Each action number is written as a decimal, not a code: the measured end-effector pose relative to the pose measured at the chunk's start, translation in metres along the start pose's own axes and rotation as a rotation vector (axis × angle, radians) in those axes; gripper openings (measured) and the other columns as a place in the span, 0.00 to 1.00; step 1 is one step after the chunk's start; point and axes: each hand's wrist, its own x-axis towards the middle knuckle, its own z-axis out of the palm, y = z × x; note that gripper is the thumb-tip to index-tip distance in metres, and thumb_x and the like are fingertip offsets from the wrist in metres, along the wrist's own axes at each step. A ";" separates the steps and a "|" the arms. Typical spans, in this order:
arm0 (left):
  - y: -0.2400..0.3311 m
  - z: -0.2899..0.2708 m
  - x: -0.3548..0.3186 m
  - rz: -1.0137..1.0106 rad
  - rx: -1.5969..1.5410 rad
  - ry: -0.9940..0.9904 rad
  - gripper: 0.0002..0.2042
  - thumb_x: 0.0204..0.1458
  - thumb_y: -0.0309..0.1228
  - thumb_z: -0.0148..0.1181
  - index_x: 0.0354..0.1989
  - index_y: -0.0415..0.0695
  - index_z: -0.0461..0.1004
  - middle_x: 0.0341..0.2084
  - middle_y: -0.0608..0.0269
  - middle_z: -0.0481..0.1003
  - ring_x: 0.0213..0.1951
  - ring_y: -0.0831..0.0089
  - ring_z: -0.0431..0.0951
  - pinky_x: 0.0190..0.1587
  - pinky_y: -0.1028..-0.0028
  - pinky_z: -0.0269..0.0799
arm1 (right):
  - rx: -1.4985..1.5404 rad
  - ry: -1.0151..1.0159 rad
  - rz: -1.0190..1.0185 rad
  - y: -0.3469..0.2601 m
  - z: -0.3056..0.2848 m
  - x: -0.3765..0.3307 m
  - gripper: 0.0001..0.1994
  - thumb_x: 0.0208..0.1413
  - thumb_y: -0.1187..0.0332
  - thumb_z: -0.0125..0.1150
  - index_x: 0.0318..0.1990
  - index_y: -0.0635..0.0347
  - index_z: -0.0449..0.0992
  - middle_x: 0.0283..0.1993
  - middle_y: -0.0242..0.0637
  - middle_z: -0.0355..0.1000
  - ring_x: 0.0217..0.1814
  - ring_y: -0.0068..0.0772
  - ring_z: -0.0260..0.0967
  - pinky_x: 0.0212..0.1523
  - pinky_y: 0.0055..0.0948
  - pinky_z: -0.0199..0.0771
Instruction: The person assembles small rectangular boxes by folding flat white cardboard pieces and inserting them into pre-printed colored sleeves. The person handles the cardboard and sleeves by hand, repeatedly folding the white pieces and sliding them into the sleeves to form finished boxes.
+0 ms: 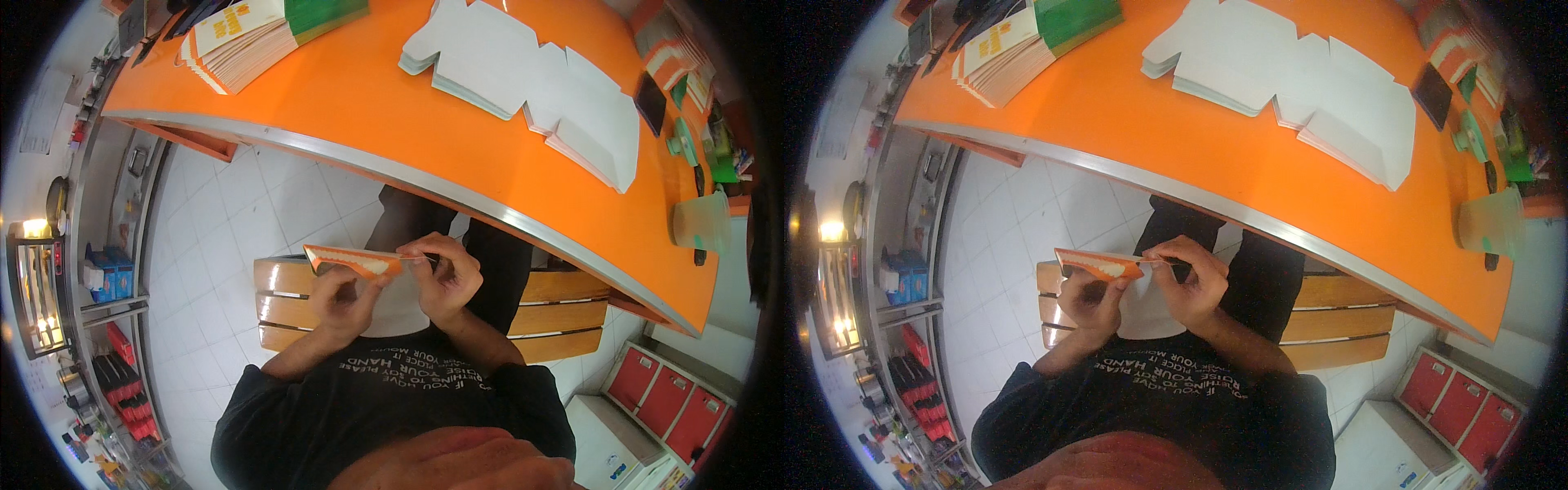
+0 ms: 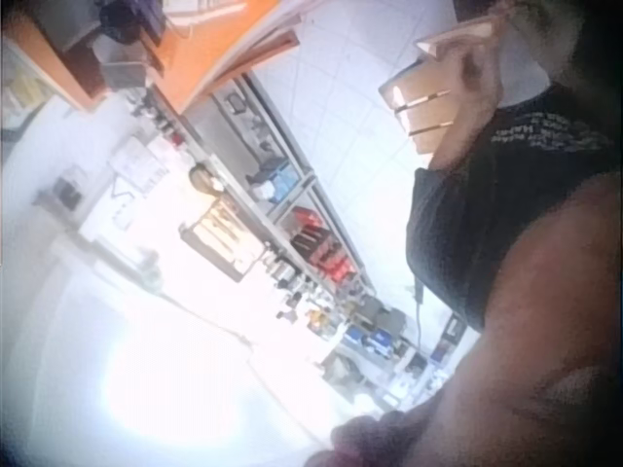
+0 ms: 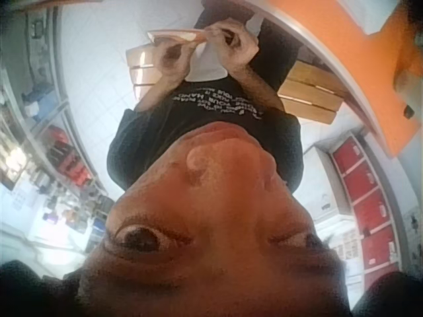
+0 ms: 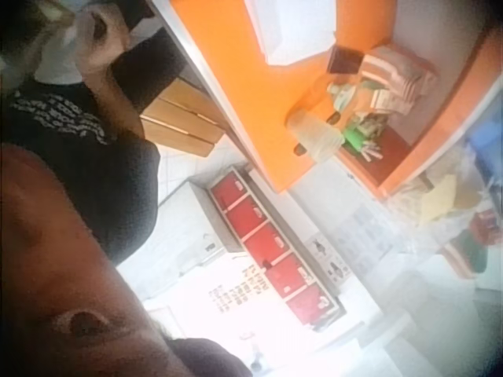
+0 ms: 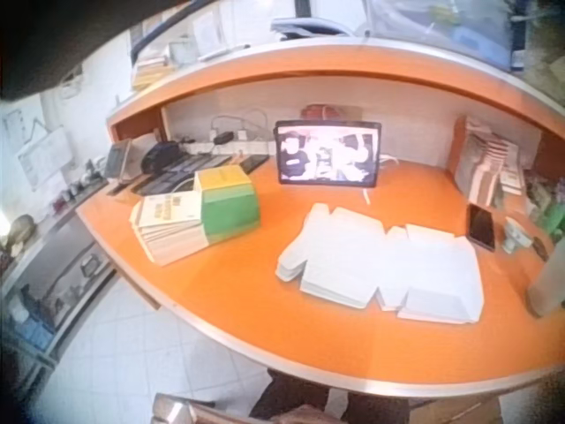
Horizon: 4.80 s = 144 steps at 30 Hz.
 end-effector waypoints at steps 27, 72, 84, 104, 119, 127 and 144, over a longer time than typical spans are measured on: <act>-0.030 0.006 -0.011 0.106 -0.198 0.019 0.18 0.58 0.25 0.67 0.55 0.32 0.76 0.49 0.40 0.80 0.49 0.56 0.83 0.50 0.66 0.77 | -0.340 -0.349 -0.365 -0.013 0.011 0.003 0.15 0.58 0.69 0.69 0.47 0.74 0.80 0.55 0.49 0.70 0.66 0.59 0.71 0.61 0.51 0.78; 0.003 -0.073 0.022 -0.011 -0.631 0.333 0.25 0.69 0.43 0.54 0.67 0.40 0.63 0.54 0.52 0.74 0.50 0.63 0.80 0.52 0.64 0.78 | -0.001 -0.403 0.011 -0.073 0.008 0.015 0.59 0.36 0.63 0.88 0.74 0.60 0.50 0.78 0.53 0.44 0.80 0.52 0.46 0.78 0.51 0.47; 0.050 -0.064 0.185 0.496 0.088 0.358 0.13 0.57 0.25 0.68 0.48 0.33 0.78 0.32 0.49 0.83 0.36 0.61 0.85 0.45 0.67 0.80 | -0.582 0.063 -0.549 -0.109 0.073 0.248 0.42 0.45 0.63 0.77 0.68 0.58 0.62 0.71 0.50 0.53 0.74 0.58 0.51 0.68 0.58 0.62; -0.031 -0.114 0.350 0.125 1.219 -0.277 0.50 0.53 0.72 0.51 0.75 0.45 0.58 0.73 0.41 0.57 0.73 0.42 0.56 0.73 0.45 0.47 | -1.139 -0.855 -0.006 0.002 0.141 0.398 0.54 0.57 0.28 0.52 0.79 0.57 0.45 0.81 0.56 0.45 0.85 0.58 0.32 0.80 0.58 0.39; 0.000 -0.078 0.311 0.759 0.941 0.437 0.30 0.50 0.50 0.72 0.61 0.55 0.75 0.67 0.53 0.63 0.72 0.49 0.53 0.70 0.42 0.40 | -1.294 -0.603 0.666 -0.106 -0.169 0.305 0.60 0.34 0.42 0.80 0.74 0.63 0.59 0.73 0.56 0.61 0.76 0.54 0.58 0.76 0.41 0.55; 0.080 -0.006 0.270 0.920 0.477 0.087 0.24 0.51 0.46 0.72 0.55 0.52 0.77 0.65 0.52 0.64 0.70 0.47 0.57 0.69 0.49 0.48 | -1.564 -0.490 0.220 -0.104 -0.168 0.288 0.52 0.36 0.42 0.78 0.67 0.66 0.67 0.65 0.57 0.70 0.68 0.55 0.67 0.71 0.45 0.60; 0.111 0.105 0.313 0.267 -0.185 -1.155 0.30 0.62 0.48 0.60 0.66 0.40 0.68 0.59 0.49 0.76 0.59 0.57 0.77 0.61 0.56 0.72 | -1.490 -0.328 -0.255 -0.170 -0.159 0.298 0.18 0.62 0.72 0.61 0.60 0.62 0.73 0.55 0.51 0.78 0.58 0.56 0.75 0.58 0.46 0.73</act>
